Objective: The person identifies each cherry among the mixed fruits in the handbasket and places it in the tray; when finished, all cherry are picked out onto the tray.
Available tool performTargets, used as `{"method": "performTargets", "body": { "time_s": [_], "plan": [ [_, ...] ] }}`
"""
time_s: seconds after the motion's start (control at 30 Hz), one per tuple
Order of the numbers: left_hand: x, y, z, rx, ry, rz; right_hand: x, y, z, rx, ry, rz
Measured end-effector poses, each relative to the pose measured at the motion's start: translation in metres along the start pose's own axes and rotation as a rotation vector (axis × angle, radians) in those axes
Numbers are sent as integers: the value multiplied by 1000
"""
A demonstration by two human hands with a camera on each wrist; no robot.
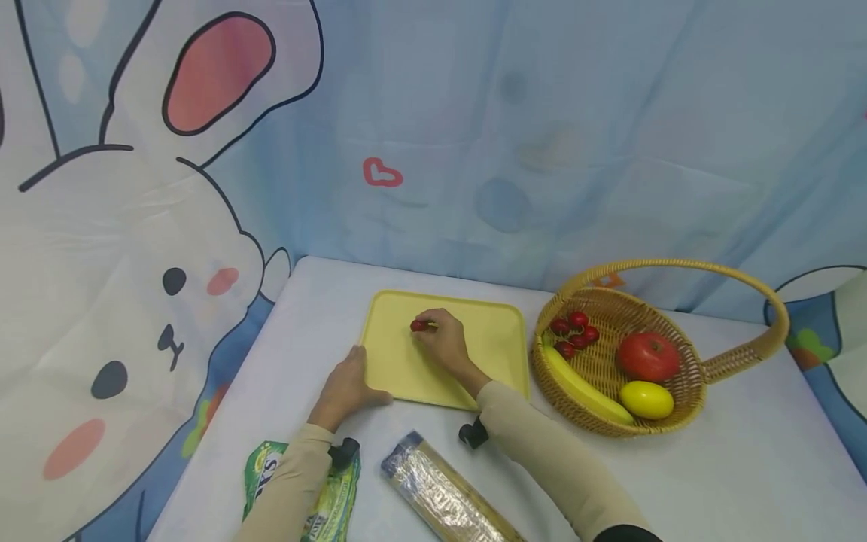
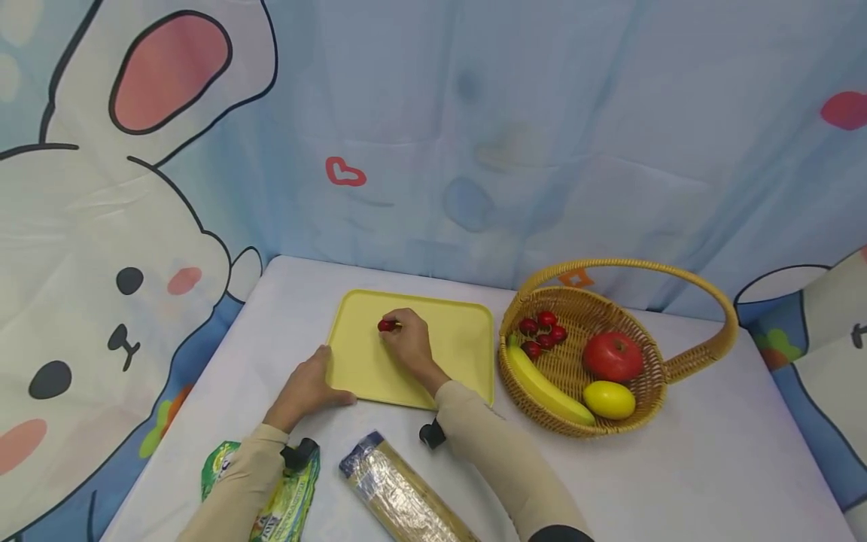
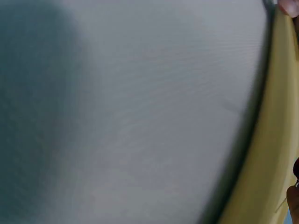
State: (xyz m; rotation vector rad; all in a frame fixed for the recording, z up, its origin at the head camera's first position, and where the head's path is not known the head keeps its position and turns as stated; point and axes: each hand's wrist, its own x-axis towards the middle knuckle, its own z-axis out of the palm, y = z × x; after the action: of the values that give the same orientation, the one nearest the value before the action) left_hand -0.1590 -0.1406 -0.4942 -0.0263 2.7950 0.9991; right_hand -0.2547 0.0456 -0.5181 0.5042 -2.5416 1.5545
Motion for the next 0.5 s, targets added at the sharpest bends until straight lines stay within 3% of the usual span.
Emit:
{"method": "performTargets", "body": {
  "time_s": [0.23,0.5],
  "plan": [
    [1,-1,2,10,9,11,-3,7,3,-128,-12,-81],
    [2,-3,3,15,8,6,-2,5,3,-154,-36,-81]
  ]
}}
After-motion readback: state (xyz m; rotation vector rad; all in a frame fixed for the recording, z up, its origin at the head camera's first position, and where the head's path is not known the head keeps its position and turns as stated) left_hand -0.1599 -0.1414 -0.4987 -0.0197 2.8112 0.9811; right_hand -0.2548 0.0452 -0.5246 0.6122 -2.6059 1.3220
